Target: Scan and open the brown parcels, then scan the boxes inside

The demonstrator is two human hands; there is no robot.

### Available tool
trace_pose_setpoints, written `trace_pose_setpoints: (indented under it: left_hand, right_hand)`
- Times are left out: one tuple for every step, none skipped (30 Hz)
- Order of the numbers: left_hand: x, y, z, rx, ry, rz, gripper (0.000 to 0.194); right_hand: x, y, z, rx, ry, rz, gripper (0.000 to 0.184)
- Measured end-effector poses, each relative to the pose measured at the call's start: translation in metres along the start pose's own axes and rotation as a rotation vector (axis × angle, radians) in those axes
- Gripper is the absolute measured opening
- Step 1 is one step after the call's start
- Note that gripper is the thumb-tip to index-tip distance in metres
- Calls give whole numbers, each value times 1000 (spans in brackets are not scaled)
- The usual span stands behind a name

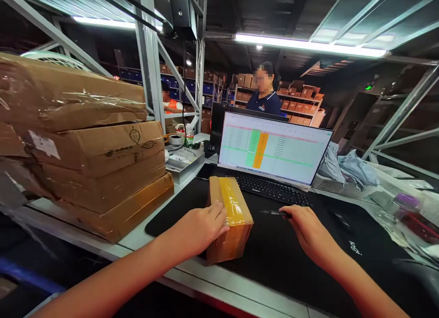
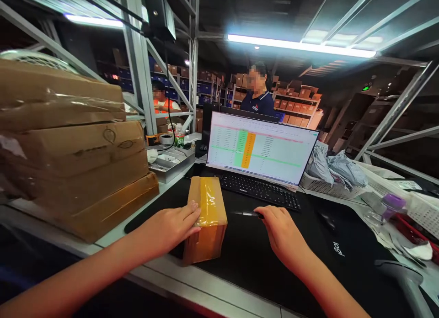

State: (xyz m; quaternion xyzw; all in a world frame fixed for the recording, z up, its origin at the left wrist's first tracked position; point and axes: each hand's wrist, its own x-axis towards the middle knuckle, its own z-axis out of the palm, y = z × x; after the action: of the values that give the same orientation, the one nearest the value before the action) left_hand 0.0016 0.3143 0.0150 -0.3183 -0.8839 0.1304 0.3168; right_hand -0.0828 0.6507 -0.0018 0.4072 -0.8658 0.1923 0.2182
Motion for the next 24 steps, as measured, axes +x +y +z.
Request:
trace_pose_setpoints:
  left_hand:
    - [-7,-7,0,14,44,43,27]
    - [-14,-15,0,11,74,73,27]
    - [-22,-23,0,-3,92,87,27]
    - [-30,-30,0,-25,102,90,28]
    - [-39,-37,0,-54,113,85,29]
    - [-47,-42,1,-90,127,73,31]
    - [-54,-45,2,-134,145,53,33]
    - [-61,-48,4,-189,159,24,36]
    - [-67,-49,6,-258,170,-11,38]
    - [-72,-50,9,-337,183,-56,39]
    - [-77,-49,12,-420,193,-112,39]
    - [-80,-48,14,-500,210,-170,38]
    - [-83,-46,17,-573,237,-224,35]
    - [-86,-43,20,-634,269,-271,33]
    - [-88,-40,23,-679,300,-307,31]
    - [-91,-37,25,-712,328,-331,31]
    - [-92,-34,28,-739,350,-345,30]
    - [-94,-31,30,-762,366,-357,31]
    - [-95,-29,31,-781,376,-367,31]
    - [-97,-28,33,-795,386,-375,31]
    - [-97,-27,34,-807,397,-379,31]
    - [-98,-27,35,-816,405,-380,32]
    - [-99,-27,36,-820,419,-376,32]
    - [-99,-28,38,-822,434,-368,33]
  right_hand:
    - [12,-1,-8,-40,-45,-76,31]
    - [24,-4,-16,-73,-95,-142,31]
    - [37,-8,-23,-98,-148,-203,31]
    - [51,-13,-28,-118,-196,-261,30]
    - [65,-19,-32,-137,-234,-320,29]
    - [81,-26,-33,-158,-260,-382,29]
    - [97,-33,-33,-177,-276,-448,31]
    - [115,-42,-30,-196,-279,-518,36]
    - [132,-51,-25,-217,-271,-586,42]
    - [150,-59,-19,-240,-255,-653,47]
    - [166,-68,-12,-268,-238,-719,50]
    - [182,-76,-5,-302,-221,-783,51]
    - [196,-83,3,-337,-206,-841,50]
    - [208,-89,12,-366,-194,-892,49]
    - [217,-94,19,-384,-186,-934,48]
    - [224,-98,27,-389,-178,-968,48]
    - [229,-101,34,-383,-171,-993,47]
    - [231,-103,39,-371,-161,-1008,47]
    - [231,-104,44,-358,-146,-1015,47]
    - [230,-105,48,-347,-123,-1018,47]
    - [229,-105,51,-335,-91,-1014,48]
    - [227,-106,54,-319,-52,-1005,49]
    - [224,-107,56,-296,-9,-992,49]
    - [223,-108,57,-273,32,-980,50]
